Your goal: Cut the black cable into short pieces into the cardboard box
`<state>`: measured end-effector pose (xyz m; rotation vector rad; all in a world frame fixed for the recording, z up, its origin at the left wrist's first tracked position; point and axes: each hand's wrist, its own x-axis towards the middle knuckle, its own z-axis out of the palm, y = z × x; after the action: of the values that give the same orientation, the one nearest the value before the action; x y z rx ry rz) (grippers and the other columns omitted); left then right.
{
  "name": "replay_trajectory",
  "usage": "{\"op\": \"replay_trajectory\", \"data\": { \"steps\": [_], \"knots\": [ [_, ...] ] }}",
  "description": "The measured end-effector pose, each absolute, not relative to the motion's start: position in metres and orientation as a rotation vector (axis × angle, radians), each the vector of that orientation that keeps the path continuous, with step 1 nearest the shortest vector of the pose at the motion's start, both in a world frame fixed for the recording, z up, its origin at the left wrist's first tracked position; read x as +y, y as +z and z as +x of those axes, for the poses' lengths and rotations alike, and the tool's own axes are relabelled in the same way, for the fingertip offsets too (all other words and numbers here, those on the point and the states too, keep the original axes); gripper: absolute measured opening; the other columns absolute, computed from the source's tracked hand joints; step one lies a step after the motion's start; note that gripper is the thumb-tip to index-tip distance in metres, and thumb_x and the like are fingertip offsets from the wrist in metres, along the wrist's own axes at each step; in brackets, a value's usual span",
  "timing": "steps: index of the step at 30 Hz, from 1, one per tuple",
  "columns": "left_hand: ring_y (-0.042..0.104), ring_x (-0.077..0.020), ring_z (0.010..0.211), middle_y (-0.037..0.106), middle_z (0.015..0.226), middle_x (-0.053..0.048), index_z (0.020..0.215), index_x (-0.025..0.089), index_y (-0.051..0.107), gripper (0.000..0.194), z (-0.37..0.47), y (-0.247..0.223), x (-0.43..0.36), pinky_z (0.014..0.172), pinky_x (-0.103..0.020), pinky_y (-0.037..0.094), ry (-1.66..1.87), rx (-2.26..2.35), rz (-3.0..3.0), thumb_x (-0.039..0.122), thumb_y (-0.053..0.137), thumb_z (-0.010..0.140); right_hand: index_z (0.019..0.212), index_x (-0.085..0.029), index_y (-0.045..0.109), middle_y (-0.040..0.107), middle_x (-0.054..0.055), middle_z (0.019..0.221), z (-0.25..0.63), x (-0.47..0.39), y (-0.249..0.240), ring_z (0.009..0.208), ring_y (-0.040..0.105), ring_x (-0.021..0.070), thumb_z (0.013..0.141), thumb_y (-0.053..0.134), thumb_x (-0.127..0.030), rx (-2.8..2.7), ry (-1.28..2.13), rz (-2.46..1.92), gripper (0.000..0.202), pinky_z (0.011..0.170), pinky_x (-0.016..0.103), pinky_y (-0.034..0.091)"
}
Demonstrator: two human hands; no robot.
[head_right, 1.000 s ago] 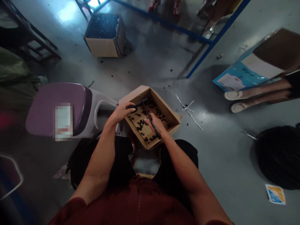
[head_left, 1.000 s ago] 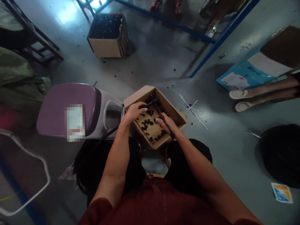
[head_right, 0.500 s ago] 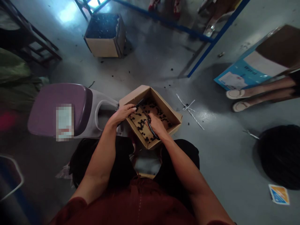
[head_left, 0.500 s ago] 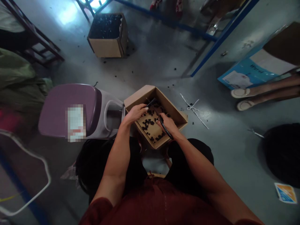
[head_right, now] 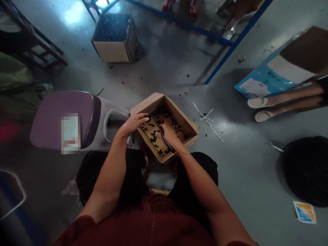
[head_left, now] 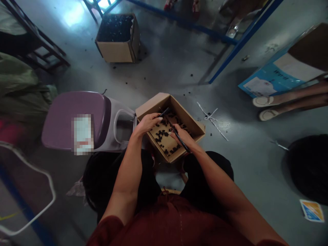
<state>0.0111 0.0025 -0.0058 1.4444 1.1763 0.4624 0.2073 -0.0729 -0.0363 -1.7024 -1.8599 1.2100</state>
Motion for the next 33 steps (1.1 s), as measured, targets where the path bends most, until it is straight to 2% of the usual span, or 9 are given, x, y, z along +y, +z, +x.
{"op": "replay_trajectory", "data": {
  "steps": [5, 11, 14, 25, 33],
  "knots": [
    [0.046, -0.0084, 0.058, 0.06, 0.07, 0.001, 0.109, 0.015, 0.064, 0.036, 0.007, 0.001, 0.002, 0.058, -0.022, 0.037, 0.465, 1.156, 1.443, 0.03, 0.053, 0.078, 0.112, -0.018, 0.047, 0.062, 0.008, 0.101, 0.21, -0.072, -0.031, 0.084, 0.059, 0.0172, 0.085, 0.044, -0.035, -1.826, 1.374, -1.556, 0.032, 0.077, 0.029, 0.045],
    [0.053, -0.0106, 0.069, 0.065, 0.088, -0.003, 0.108, 0.015, 0.066, 0.037, 0.007, -0.001, 0.003, 0.069, -0.025, 0.042, 0.457, 1.121, 1.457, 0.031, 0.054, 0.076, 0.115, -0.018, 0.047, 0.062, 0.009, 0.102, 0.21, -0.071, -0.032, 0.088, 0.059, 0.0203, 0.083, 0.049, -0.034, -1.908, 1.265, -1.694, 0.035, 0.079, 0.031, 0.043],
    [0.053, -0.0114, 0.071, 0.066, 0.09, -0.003, 0.108, 0.015, 0.066, 0.037, 0.006, -0.002, 0.003, 0.071, -0.026, 0.042, 0.439, 1.1, 1.481, 0.031, 0.054, 0.076, 0.115, -0.018, 0.048, 0.063, 0.009, 0.103, 0.21, -0.071, -0.034, 0.088, 0.059, 0.0212, 0.083, 0.05, -0.034, -1.913, 1.251, -1.726, 0.036, 0.078, 0.031, 0.043],
    [0.047, -0.0091, 0.061, 0.06, 0.074, 0.0, 0.098, 0.015, 0.067, 0.031, 0.007, -0.004, 0.002, 0.059, -0.022, 0.037, 0.4, 1.101, 1.507, 0.032, 0.052, 0.077, 0.103, -0.021, 0.052, 0.064, 0.004, 0.089, 0.205, -0.076, -0.024, 0.077, 0.059, 0.0187, 0.079, 0.043, -0.026, -1.906, 1.22, -1.766, 0.027, 0.071, 0.028, 0.042],
    [0.041, -0.01, 0.055, 0.049, 0.058, 0.001, 0.068, 0.015, 0.06, 0.022, 0.01, -0.007, 0.001, 0.053, -0.023, 0.032, 0.313, 1.214, 1.559, 0.033, 0.05, 0.076, 0.098, -0.021, 0.052, 0.064, 0.005, 0.083, 0.204, -0.077, -0.031, 0.073, 0.059, 0.0202, 0.079, 0.043, -0.026, -1.97, 1.187, -1.821, 0.022, 0.066, 0.027, 0.04]
  ]
}}
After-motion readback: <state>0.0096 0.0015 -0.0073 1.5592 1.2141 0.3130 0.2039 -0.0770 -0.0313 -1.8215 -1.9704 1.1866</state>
